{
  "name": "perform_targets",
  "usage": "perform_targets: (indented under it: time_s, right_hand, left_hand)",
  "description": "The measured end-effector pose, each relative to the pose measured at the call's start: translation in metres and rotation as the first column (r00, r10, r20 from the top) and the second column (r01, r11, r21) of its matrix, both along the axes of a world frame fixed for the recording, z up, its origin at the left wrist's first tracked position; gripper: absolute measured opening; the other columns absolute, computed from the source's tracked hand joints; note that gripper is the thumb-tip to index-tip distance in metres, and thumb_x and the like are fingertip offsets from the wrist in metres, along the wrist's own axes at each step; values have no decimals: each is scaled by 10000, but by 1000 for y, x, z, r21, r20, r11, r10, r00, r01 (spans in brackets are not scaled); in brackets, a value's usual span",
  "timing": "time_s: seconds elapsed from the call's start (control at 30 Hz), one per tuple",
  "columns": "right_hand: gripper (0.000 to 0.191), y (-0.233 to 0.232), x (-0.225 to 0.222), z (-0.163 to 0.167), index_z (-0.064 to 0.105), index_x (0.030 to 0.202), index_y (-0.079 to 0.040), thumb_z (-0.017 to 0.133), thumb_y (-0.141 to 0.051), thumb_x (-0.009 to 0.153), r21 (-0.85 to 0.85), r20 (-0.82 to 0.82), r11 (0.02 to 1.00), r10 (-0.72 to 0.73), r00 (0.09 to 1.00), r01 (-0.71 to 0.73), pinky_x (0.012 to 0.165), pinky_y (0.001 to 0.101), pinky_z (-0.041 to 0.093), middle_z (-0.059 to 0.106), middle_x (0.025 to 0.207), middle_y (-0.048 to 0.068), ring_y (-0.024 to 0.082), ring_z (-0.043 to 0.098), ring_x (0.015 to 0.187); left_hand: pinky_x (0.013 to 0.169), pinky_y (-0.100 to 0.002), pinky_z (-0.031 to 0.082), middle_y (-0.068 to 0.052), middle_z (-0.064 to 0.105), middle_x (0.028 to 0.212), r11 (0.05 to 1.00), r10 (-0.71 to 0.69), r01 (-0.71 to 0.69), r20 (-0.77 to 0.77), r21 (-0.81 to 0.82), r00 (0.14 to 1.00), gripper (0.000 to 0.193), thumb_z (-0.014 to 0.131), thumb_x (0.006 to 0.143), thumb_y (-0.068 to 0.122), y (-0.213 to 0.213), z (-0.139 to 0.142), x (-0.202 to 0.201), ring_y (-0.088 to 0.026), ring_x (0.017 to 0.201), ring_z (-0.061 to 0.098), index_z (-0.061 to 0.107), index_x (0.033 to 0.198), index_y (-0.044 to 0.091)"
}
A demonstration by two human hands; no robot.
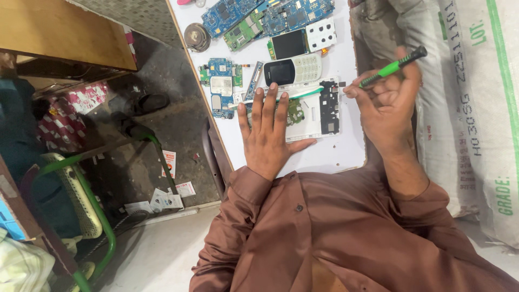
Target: The person picks up a smartphone, inspects it, and places it in a container. They then use a screwdriver to work on a disassembled mobile phone on the table, manipulating small components and adjusting parts.
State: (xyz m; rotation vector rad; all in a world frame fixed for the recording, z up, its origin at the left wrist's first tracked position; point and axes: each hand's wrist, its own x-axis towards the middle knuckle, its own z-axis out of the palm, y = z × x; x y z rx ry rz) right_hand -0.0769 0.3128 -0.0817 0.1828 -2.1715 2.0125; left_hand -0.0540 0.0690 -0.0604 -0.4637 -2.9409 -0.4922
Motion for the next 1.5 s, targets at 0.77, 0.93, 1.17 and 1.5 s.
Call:
perform_targets:
  time_s: [0.77,0.93,1.17,1.5]
  right_hand:
    - [1013,-26,-15,-25,12,1598,-389,572,225,1019,157,-546,974,-50,837,161,877,394,663,514,1268,218,311,699,1054]
    - [742,-33,-4,2,460,1401,-317,663,175,883,287,-375,957,67,924,47,735,349,645,672,1003,155,239,728,852]
    - [684,-49,12,40,425,1542,-89,721,22,936,552,-173,820,288,942,-150,908,438,533,644,1230,159,366,621,1066]
    - [349,-57,13,46,688,1239,-61,730,-12,896,656,-153,737,341,927,-163,900,387,510,676,1185,74,276,650,1065]
  left_hand:
    - [1276,-606,86,-115,358,1642,1000,4,-4,-32,0,999,1107,763,733,756,-1,1,3,-332,1549,278,418,1543,85]
    - [1276,-608,100,-111,354,1641,1000,0,0,-31,28,1000,1118,766,704,755,-3,1,4,-326,1546,280,420,1535,92]
    - [1297,-624,94,-168,285,1683,986,16,-4,-70,167,997,1335,795,716,730,-7,1,6,-355,1586,253,147,1593,-40]
    - [1294,-632,88,-224,214,1696,984,-22,48,-148,174,989,1282,829,737,688,-9,3,6,-402,1590,235,78,1653,197]
